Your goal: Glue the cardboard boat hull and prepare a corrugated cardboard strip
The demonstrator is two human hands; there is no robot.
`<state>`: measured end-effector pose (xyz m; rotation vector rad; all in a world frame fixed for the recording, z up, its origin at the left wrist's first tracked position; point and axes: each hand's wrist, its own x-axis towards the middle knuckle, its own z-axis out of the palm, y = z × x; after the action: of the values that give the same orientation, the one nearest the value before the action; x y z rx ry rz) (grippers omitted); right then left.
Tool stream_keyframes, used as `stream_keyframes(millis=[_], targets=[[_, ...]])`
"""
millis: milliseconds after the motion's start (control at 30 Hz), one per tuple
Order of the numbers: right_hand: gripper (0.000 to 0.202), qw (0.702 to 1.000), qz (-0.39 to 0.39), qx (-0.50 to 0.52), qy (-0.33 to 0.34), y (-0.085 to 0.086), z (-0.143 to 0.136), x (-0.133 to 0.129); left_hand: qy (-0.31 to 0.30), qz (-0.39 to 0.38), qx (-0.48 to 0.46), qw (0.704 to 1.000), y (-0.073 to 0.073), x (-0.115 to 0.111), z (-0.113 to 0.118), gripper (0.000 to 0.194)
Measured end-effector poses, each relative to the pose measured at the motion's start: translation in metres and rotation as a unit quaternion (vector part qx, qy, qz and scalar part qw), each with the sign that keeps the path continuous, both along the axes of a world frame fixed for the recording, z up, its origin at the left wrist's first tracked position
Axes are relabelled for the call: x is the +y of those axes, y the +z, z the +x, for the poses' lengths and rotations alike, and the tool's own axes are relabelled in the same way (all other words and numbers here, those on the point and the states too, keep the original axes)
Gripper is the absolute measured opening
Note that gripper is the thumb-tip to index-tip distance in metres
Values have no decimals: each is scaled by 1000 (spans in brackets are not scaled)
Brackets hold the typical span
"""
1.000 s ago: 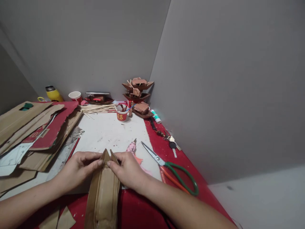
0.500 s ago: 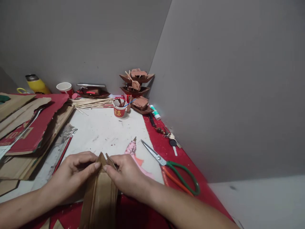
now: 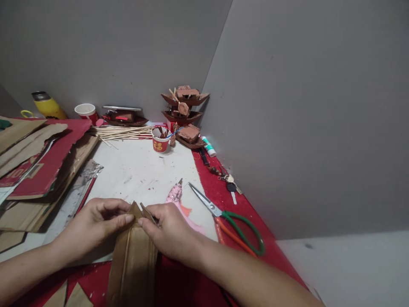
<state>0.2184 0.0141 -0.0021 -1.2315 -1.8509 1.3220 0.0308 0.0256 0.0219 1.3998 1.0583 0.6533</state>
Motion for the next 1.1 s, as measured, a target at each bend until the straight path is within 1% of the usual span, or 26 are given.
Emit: stream_keyframes(millis=[200, 267, 367, 433, 567, 867, 933, 1000, 1067, 1100], targets=[[29, 1000, -3, -7, 4, 3, 0, 1, 12, 0, -27, 1000, -7, -3, 4, 12], [28, 1000, -5, -10, 5, 2, 0, 0, 15, 5, -23, 1000, -7, -5, 5, 12], [28, 1000, 0, -17, 8, 2, 0, -1, 27, 20, 9, 999, -8, -8, 6, 12], [29, 1000, 9, -20, 20, 2, 0, -2, 32, 42, 42, 998, -8, -10, 6, 15], [31, 999, 26, -34, 32, 5, -1, -5, 22, 86, 83, 993, -10, -14, 4, 21], [33, 999, 21, -45, 3, 2, -4, -5, 16, 108, 42, 993, -11, -10, 4, 19], [31, 998, 34, -60, 11, 8, -2, -2, 17, 102, 28, 994, -12, -7, 3, 19], [26, 995, 52, -80, 12, 20, 4, 2, 23, 90, 21, 995, -12, -5, 1, 21], [21, 993, 69, -93, -18, 36, 16, 5, 31, 77, 24, 996, -13, -2, -3, 23], [23, 992, 74, -96, -36, 44, 24, 6, 35, 73, 30, 996, -12, 0, -4, 25]])
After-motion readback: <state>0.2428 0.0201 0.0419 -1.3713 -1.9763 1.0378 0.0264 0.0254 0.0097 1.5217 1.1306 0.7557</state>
